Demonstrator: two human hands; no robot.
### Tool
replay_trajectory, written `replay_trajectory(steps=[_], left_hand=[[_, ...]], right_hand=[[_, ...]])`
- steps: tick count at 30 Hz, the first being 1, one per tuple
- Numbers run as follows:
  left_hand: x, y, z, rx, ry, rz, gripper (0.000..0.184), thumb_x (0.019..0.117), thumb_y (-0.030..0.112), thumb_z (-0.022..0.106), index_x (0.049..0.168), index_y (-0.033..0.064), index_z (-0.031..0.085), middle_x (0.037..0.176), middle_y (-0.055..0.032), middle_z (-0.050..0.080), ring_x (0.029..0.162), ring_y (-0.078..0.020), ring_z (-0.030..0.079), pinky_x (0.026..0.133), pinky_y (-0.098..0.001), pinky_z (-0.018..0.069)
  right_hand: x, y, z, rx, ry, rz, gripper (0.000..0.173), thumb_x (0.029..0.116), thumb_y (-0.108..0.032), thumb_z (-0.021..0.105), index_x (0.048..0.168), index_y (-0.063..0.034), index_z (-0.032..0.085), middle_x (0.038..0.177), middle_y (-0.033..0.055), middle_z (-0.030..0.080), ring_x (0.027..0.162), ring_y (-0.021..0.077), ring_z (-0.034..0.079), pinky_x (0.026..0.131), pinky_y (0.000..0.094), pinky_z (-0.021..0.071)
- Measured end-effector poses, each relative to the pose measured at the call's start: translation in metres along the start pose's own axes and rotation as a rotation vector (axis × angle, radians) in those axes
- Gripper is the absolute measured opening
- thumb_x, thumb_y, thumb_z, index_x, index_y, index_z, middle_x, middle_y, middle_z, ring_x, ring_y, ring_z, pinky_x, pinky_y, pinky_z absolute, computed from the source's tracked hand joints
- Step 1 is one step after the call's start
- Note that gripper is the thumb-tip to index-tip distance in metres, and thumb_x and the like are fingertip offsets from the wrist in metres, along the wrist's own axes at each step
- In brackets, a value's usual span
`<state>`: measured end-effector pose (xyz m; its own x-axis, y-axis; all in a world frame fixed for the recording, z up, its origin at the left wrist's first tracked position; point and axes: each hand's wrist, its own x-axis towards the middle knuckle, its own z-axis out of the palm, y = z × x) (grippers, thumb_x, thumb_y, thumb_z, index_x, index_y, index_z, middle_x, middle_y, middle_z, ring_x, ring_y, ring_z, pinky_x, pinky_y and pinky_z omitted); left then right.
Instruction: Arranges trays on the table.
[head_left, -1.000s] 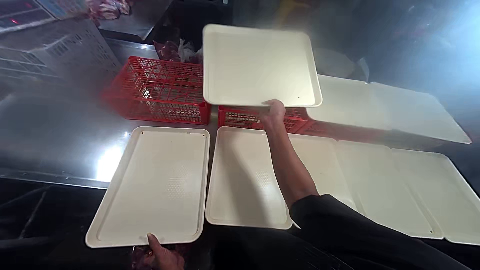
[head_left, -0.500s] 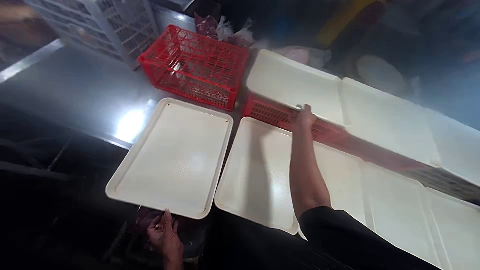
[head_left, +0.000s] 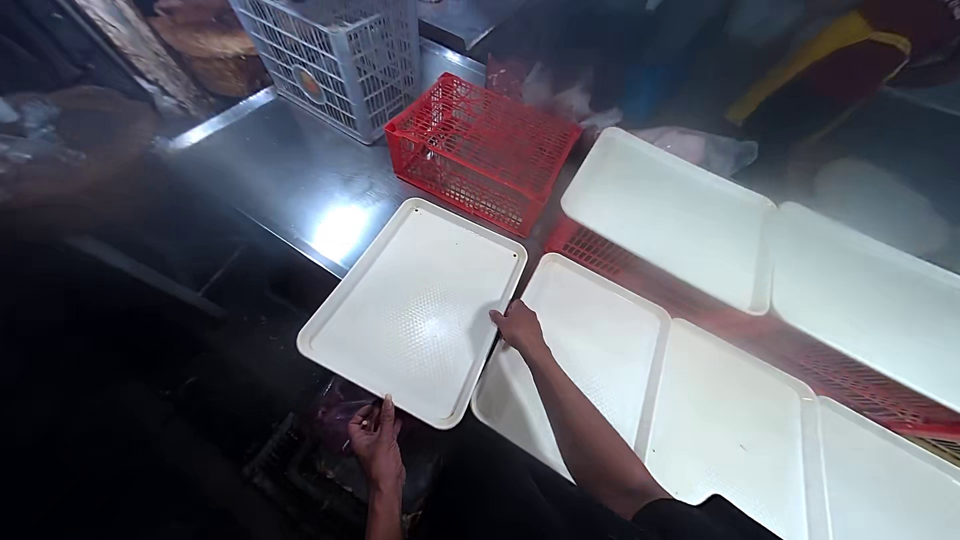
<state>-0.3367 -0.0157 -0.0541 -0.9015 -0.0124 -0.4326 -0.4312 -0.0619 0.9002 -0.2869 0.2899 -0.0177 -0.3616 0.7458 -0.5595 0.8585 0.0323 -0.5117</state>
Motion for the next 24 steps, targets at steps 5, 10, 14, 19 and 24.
replay_trajectory(steps=[5, 10, 14, 19, 24], left_hand=[[-0.008, 0.002, 0.001, -0.064, 0.022, -0.008, 0.046, 0.0949, 0.013, 0.074, 0.130, 0.0008, 0.046, 0.113, -0.0136, 0.061, 0.094, -0.0177, 0.067, 0.078, -0.0370, 0.0614], [-0.014, 0.004, -0.002, -0.119, 0.013, -0.042, 0.042, 0.0981, 0.018, 0.070, 0.129, 0.0014, 0.047, 0.111, -0.0119, 0.063, 0.094, -0.0168, 0.068, 0.080, -0.0370, 0.0616], [-0.008, 0.008, -0.004, -0.205, 0.007, -0.116, 0.036, 0.1050, 0.024, 0.060, 0.130, 0.0023, 0.046, 0.110, -0.0138, 0.067, 0.093, -0.0204, 0.073, 0.081, -0.0391, 0.0642], [-0.021, 0.015, -0.001, -0.300, -0.156, 0.321, 0.037, 0.1116, 0.015, 0.034, 0.137, -0.0101, 0.043, 0.118, -0.0168, 0.065, 0.099, -0.0124, 0.069, 0.079, -0.0261, 0.0601], [-0.140, 0.291, 0.077, 0.103, 0.044, -0.243, 0.035, 0.1053, -0.007, 0.033, 0.137, -0.0134, 0.047, 0.133, -0.0192, 0.060, 0.121, -0.0087, 0.055, 0.103, -0.0138, 0.0386]], right_hand=[[0.002, -0.007, 0.004, -0.049, 0.023, 0.076, 0.046, 0.0982, -0.044, 0.060, 0.118, -0.0022, 0.064, 0.109, 0.0196, 0.070, 0.102, 0.0346, 0.070, 0.086, 0.0581, 0.0553], [0.003, -0.006, 0.004, 0.088, -0.045, 0.085, 0.044, 0.1027, -0.038, 0.057, 0.123, 0.0013, 0.060, 0.113, 0.0223, 0.067, 0.099, 0.0335, 0.069, 0.084, 0.0535, 0.0571], [-0.030, -0.023, -0.011, 0.696, -0.061, 0.033, 0.027, 0.1045, -0.017, 0.054, 0.122, 0.0034, 0.055, 0.098, 0.0209, 0.069, 0.080, 0.0284, 0.072, 0.070, 0.0446, 0.0632], [-0.089, -0.038, -0.041, 1.059, -0.247, 0.023, 0.019, 0.0939, 0.006, 0.052, 0.111, -0.0001, 0.048, 0.078, 0.0139, 0.064, 0.064, 0.0233, 0.068, 0.062, 0.0406, 0.0623], [-0.130, -0.038, -0.068, 1.220, -0.327, -0.034, 0.021, 0.0911, 0.007, 0.049, 0.109, -0.0033, 0.052, 0.083, 0.0146, 0.071, 0.070, 0.0236, 0.072, 0.064, 0.0410, 0.0633]])
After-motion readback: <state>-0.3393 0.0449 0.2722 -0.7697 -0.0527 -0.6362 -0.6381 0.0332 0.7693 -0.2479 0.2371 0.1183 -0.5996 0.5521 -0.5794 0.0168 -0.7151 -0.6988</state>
